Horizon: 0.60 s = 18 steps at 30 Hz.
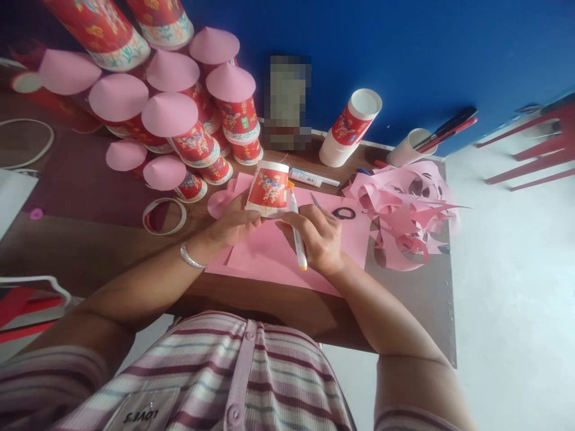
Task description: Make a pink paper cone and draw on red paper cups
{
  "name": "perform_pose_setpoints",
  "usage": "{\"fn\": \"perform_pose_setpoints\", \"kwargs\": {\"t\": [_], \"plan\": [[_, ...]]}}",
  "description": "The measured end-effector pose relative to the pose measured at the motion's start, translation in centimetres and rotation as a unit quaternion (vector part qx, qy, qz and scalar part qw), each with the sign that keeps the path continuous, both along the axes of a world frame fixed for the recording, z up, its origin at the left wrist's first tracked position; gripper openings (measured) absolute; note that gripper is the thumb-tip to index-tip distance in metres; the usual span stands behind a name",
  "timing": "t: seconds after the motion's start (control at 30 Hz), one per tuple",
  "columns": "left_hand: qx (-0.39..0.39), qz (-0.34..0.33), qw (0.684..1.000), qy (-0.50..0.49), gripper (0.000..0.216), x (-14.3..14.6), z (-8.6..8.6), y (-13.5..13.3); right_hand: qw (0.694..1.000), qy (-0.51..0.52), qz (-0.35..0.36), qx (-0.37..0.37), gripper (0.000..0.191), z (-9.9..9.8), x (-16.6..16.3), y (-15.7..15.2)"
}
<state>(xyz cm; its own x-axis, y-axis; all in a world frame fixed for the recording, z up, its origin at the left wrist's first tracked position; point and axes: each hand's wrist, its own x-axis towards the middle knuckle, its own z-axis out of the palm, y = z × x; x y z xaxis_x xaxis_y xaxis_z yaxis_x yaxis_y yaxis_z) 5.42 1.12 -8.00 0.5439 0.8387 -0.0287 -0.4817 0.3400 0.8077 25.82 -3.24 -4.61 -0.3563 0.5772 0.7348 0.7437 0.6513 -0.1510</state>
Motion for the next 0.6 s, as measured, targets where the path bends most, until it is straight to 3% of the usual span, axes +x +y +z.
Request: {"fn": "perform_pose_setpoints", "kwargs": {"t": [0.4, 0.6], "plan": [[-0.003, 0.004, 1.0, -0.031, 0.053, -0.2, -1.0, 0.1, 0.996, -0.023, 0.034, 0.075, 0.016, -0.9, 0.2, 0.5], [0.088, 0.0, 0.989, 0.117, 0.068, -0.2, -0.3, -0.1, 0.99, -0.076, 0.025, 0.117, 0.012, -0.9, 0.2, 0.4]]}}
